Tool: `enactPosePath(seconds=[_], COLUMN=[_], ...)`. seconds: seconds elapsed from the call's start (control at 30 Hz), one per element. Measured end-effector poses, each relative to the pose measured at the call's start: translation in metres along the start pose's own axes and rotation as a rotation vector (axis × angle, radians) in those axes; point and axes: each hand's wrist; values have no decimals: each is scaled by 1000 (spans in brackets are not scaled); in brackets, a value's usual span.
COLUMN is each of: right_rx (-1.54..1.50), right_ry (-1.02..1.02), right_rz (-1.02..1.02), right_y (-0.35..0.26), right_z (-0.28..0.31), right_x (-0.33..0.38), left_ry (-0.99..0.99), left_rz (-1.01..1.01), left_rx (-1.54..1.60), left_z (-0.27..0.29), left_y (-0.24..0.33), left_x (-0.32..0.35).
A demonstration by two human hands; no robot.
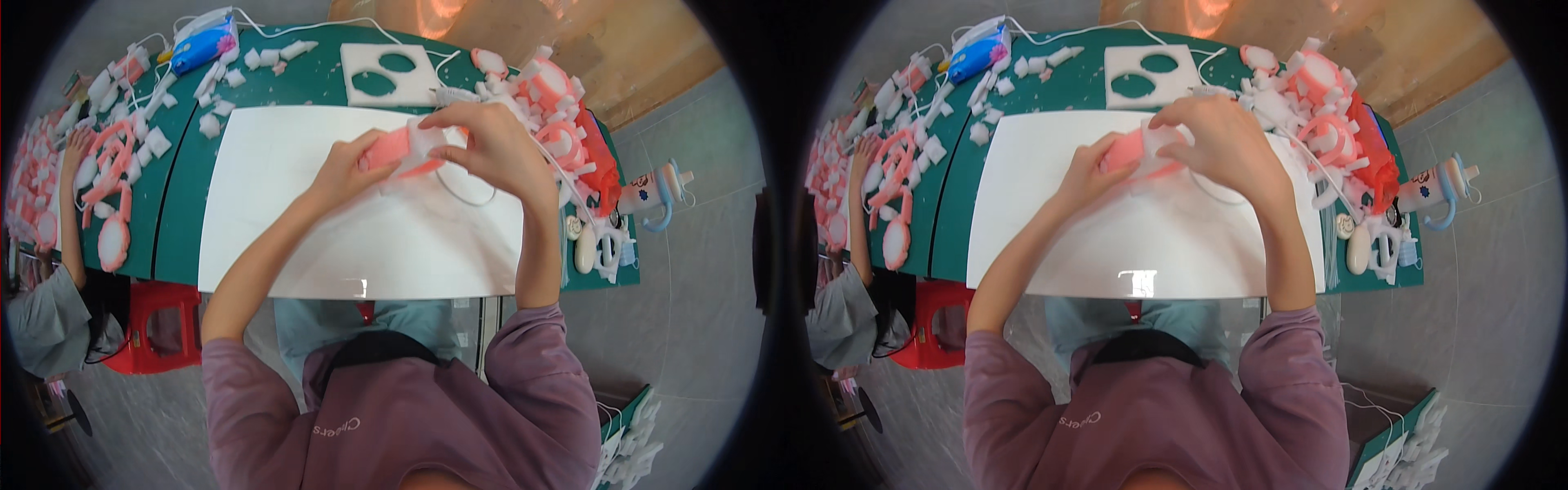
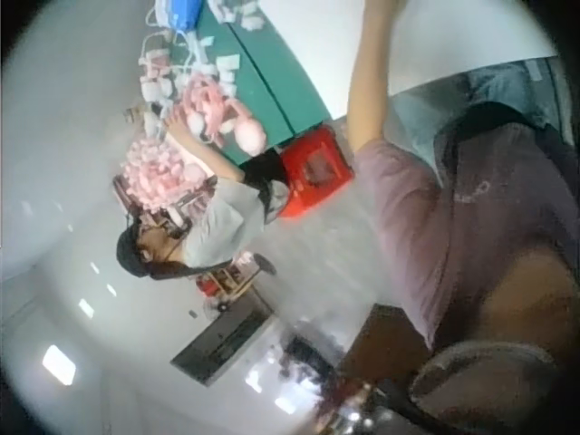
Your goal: Assemble pink and white foam pieces using a glue gun to create a structured product.
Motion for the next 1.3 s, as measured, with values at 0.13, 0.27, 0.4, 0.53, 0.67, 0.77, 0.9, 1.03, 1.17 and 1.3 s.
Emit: enactPosePath(seconds=[0.13, 0.27, 0.4, 0.53, 0.67, 0.77, 0.9, 1.03, 1.17, 1.3], right_rx=[33, 50, -32, -82, -85, -48, -91, -66, -26, -66], right_ry=[29, -8, -89, -85, -69, -72, -113, -132, -122, -102], right_rz=[57, 75, -12, 2, 73, 67, 27, 4, 16, 27], right_y=[2, 2, -1, 7, 14, 13, 10, 2, 9, 17], right_z=[2, 4, 12, 9, 8, 9, 13, 15, 12, 9], right_x=[0, 1, 3, 7, 4, 4, 3, 5, 6, 4], left_ry=[5, -17, -57, -42, -65, -77, -88, -68, -70, -106], left_rz=[16, 41, 57, 14, 40, 51, 34, 35, 52, 109], left_rx=[-17, -38, -44, -36, -28, -36, -54, -49, -63, -59], left_z=[-1, -1, -1, -1, 2, 3, 4, 0, 0, 2], left_y=[0, 2, 7, 5, 5, 7, 8, 8, 9, 12], left_x=[-3, -2, -1, -2, -2, -2, -2, -1, -3, -6])
Point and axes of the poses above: each hand's wrist, its own x-axis away from the middle knuckle, its own z-axis out of the back of the hand, y = z × x, and after that the axes turned 9 degrees about z, right-handed
